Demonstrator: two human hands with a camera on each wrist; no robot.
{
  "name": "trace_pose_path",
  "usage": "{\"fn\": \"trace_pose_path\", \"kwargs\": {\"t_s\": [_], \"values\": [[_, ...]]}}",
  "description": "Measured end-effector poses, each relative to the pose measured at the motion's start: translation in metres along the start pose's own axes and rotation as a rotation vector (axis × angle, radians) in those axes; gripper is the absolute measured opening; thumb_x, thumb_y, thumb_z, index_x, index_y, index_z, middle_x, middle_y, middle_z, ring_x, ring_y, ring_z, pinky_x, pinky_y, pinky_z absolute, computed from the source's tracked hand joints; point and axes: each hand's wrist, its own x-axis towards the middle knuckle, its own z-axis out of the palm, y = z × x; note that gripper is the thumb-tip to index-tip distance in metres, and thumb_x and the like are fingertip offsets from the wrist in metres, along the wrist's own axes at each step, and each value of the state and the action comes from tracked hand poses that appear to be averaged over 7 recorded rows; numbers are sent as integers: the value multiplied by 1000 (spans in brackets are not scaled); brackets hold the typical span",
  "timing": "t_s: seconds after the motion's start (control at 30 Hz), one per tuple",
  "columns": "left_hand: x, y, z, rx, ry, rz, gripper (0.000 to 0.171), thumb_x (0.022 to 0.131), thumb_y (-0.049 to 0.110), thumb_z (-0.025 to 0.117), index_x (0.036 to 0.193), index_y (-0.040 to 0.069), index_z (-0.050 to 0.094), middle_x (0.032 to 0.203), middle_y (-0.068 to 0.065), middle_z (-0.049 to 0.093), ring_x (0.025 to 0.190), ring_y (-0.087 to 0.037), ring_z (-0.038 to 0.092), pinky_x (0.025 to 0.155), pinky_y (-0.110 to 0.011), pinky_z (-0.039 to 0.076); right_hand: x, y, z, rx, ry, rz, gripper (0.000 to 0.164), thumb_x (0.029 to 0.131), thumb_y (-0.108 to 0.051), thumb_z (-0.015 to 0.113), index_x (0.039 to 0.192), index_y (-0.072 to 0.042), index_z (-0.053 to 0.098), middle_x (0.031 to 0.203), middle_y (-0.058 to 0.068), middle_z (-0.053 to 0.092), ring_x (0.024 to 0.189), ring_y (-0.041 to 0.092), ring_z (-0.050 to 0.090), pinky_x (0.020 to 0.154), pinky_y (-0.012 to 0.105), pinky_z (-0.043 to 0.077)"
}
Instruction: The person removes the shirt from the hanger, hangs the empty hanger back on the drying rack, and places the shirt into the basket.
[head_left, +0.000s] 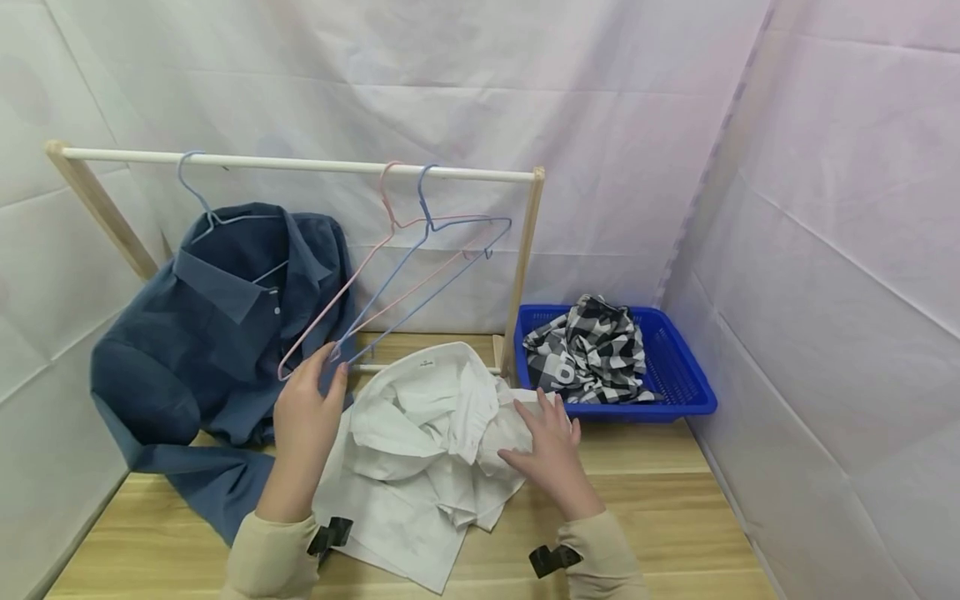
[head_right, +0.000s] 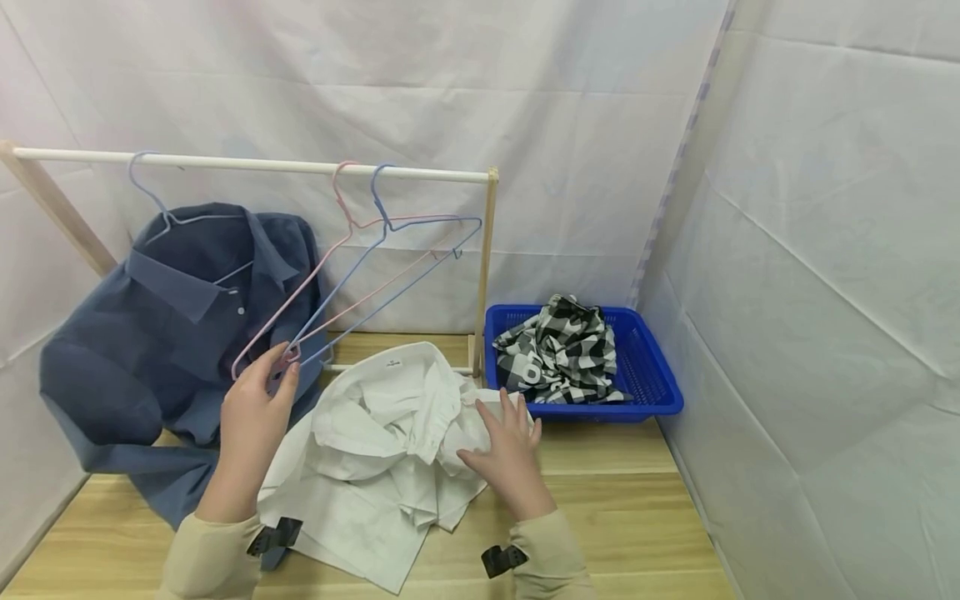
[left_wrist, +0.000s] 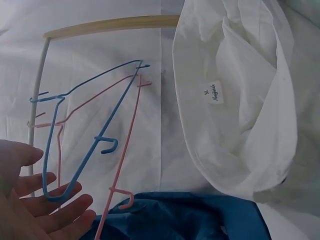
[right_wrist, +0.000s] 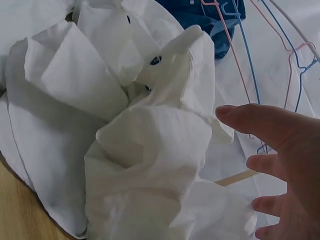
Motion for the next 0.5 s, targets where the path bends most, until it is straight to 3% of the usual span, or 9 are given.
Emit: {"fn": "trace_pose_path", "kwargs": {"t_s": [0.17,0.37,0.5], "values": [[-10,-6,-10,-2,-19,-79,36,98,19,60,131,4,59,114,-20,63,102,-36,60,81,-54,46,-1,9,0,37,18,24,77,73,-34,83,139,-8,53,155,24,22,141,50,12,102,75,10],[-21,-21,-19,40,-72,-159,37,100,24,56,133,6,58,116,-17,63,104,-35,60,82,-53,46,-3,23,3,130,35,110,77,77,-33,82,141,-7,50,157,25,15,140,49,15,106,68,16],[-27,-32,-25,83,-103,-203,36,101,26,53,130,6,59,117,-17,63,101,-35,60,80,-53,46,-3,30,3,178,43,154,71,78,-33,80,138,-6,54,155,23,22,140,46,19,107,65,18]]}}
